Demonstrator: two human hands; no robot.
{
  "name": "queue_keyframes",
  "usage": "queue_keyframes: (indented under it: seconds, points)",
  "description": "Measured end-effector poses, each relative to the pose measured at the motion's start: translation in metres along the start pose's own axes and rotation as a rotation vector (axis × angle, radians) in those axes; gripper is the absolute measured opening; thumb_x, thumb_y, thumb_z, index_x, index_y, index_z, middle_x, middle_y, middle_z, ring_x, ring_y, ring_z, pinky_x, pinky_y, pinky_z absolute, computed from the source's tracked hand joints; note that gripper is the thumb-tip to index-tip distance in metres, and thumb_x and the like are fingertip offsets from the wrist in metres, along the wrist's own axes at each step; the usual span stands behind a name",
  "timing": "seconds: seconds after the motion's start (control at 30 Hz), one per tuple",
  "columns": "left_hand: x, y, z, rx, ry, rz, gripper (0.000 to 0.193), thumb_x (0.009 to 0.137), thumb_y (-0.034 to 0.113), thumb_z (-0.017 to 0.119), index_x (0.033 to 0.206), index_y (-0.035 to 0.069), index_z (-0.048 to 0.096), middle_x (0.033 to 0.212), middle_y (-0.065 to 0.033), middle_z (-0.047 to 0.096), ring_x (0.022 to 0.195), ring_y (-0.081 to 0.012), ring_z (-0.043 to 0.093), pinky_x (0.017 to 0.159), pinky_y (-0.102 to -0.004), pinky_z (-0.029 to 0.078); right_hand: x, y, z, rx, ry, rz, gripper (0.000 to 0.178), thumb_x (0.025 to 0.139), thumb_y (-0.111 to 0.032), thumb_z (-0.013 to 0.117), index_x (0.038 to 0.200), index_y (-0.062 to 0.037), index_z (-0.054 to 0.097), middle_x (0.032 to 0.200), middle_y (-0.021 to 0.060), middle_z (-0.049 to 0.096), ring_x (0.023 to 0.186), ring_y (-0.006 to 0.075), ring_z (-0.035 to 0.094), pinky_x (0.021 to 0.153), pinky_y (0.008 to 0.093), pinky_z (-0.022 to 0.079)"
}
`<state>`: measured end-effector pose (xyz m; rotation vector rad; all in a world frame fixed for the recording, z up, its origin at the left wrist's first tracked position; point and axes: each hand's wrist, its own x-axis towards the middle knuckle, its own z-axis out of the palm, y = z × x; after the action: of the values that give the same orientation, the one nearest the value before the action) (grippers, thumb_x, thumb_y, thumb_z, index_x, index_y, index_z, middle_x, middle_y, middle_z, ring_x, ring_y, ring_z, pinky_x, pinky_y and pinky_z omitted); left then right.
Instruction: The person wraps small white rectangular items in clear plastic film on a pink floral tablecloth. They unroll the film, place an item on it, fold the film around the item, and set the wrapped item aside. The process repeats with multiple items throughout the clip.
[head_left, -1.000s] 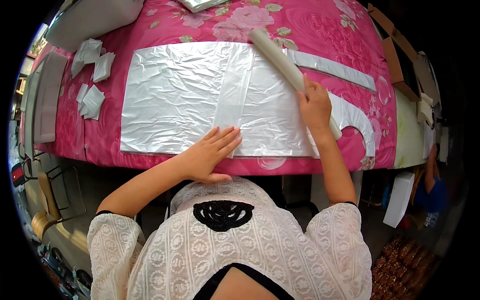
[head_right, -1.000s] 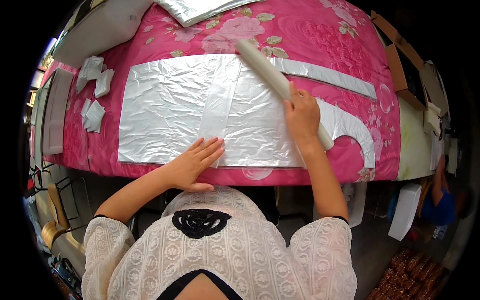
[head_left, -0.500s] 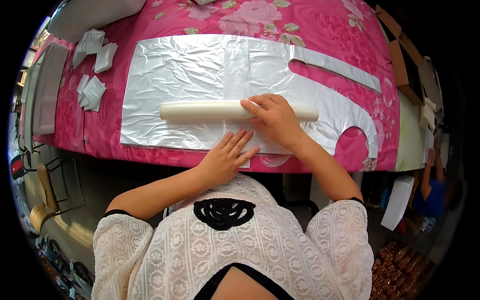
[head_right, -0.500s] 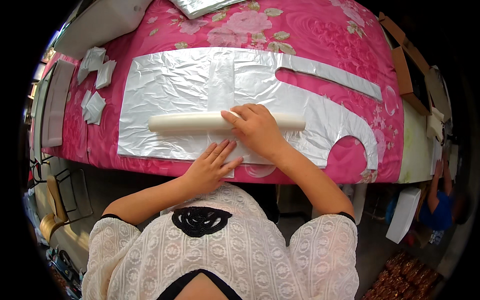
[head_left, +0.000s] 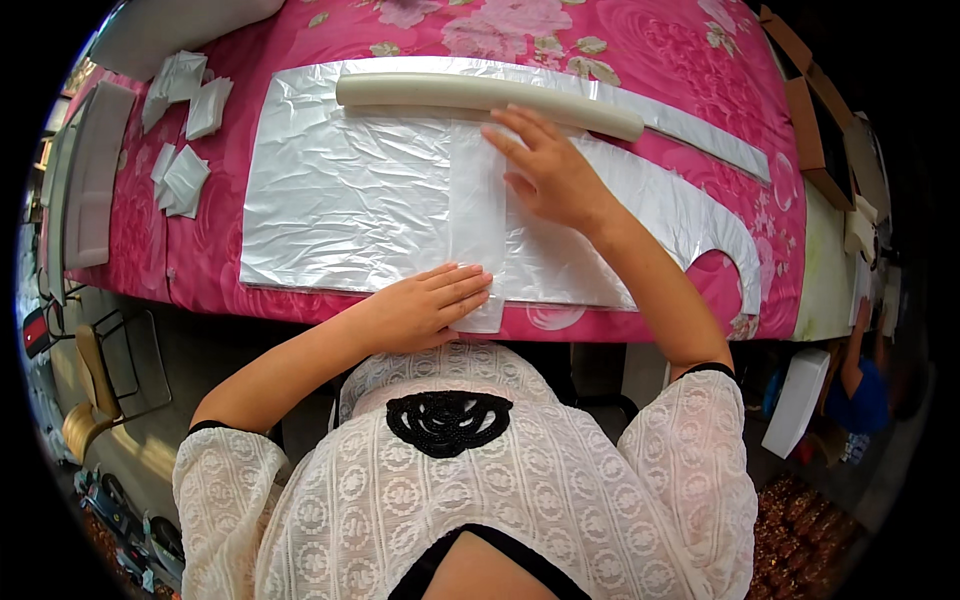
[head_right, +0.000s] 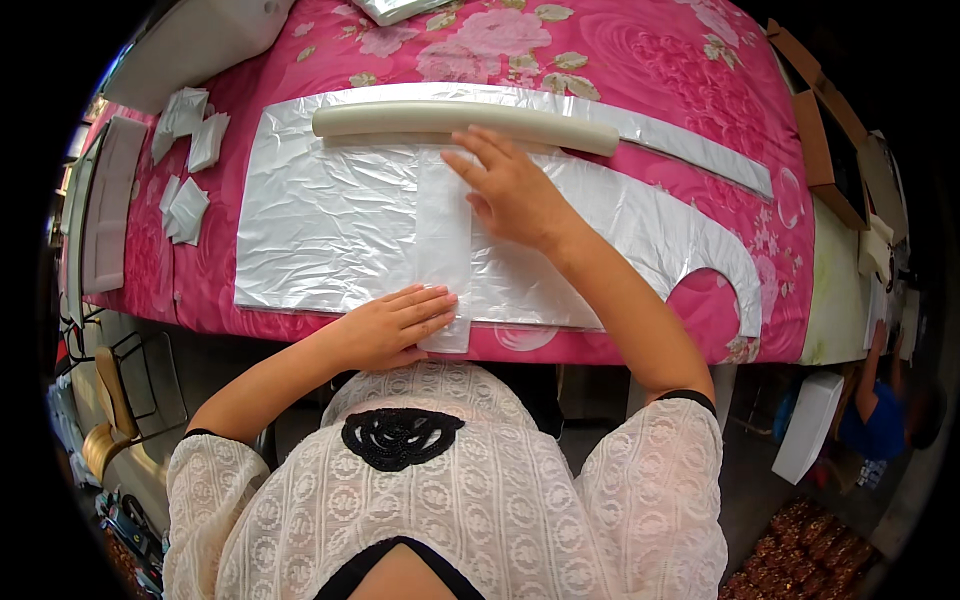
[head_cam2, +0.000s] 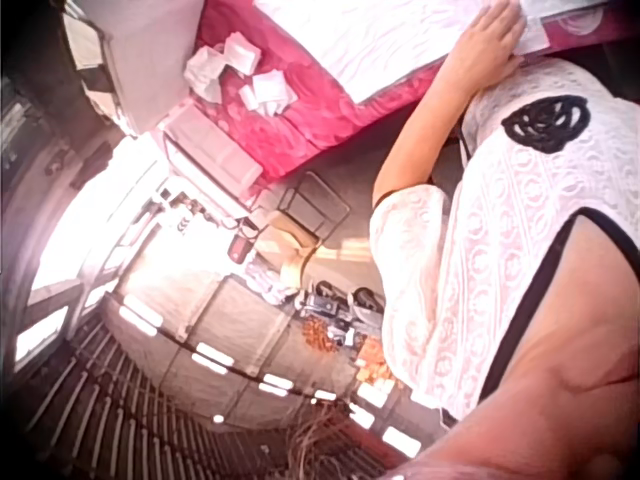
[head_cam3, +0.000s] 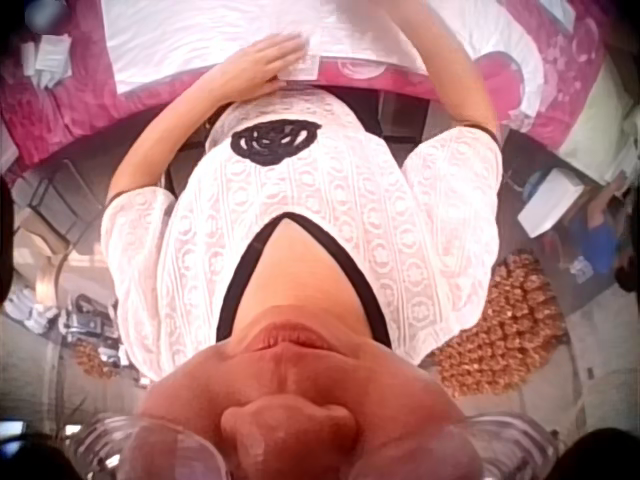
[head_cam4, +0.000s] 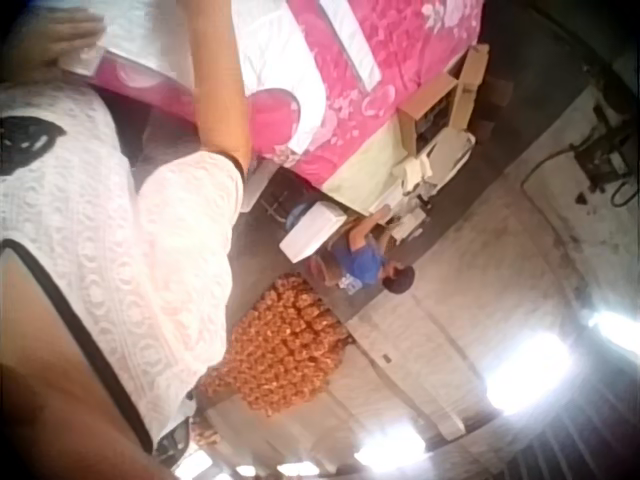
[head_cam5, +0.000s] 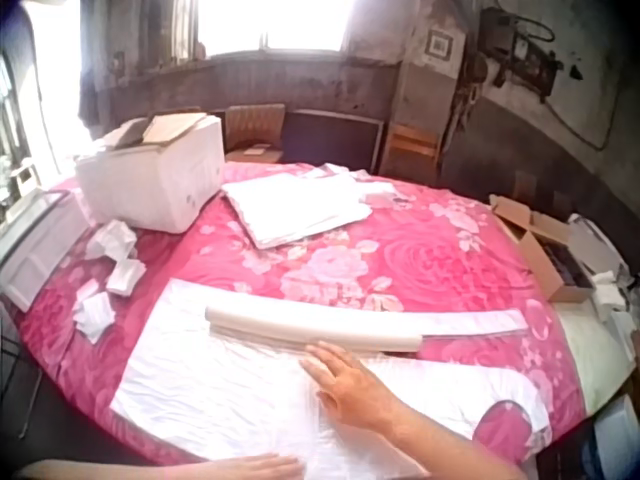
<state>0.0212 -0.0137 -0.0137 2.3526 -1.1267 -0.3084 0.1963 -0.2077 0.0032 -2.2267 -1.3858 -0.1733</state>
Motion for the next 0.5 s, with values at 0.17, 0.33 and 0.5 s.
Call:
queue_keyframes:
  seconds: [0.17,0.33,0.5]
  points:
    - [-0.008,-0.003,0.008,0.159,0.106,0.103,0.051,0.079,0.015,0.060,0.126,0.002,0.047,0.135,-0.0130,0.044,0.128,-0.0274,0.041,0.106,-0.0409,0.035,-0.050,-0.046,0.008,0.269,-0.284,-0.094,0.052,0.072,0.003,0.057,0.122,-0.0042,0.052,0.129,0.0144,0.049,0.121,0.0322,0.045,0.102,0.0393,0.038]
    - [-0.005,0.005,0.003,0.262,0.137,0.114,0.045,0.082,0.015,0.052,0.125,0.003,0.048,0.134,-0.0129,0.046,0.126,-0.0264,0.043,0.105,-0.0407,0.035,-0.060,-0.057,0.007,0.255,-0.284,-0.031,0.050,0.071,0.002,0.056,0.121,-0.0023,0.052,0.129,0.0146,0.049,0.121,0.0316,0.046,0.101,0.0378,0.039]
    - [0.001,0.003,-0.014,0.347,0.173,0.143,0.043,0.079,0.014,0.054,0.121,0.004,0.051,0.115,-0.0078,0.053,0.106,-0.0211,0.053,0.092,-0.0338,0.043,-0.064,-0.064,0.005,0.214,-0.235,0.032,0.047,0.072,0.001,0.055,0.119,0.0001,0.053,0.126,0.0149,0.051,0.119,0.0312,0.047,0.099,0.0373,0.041]
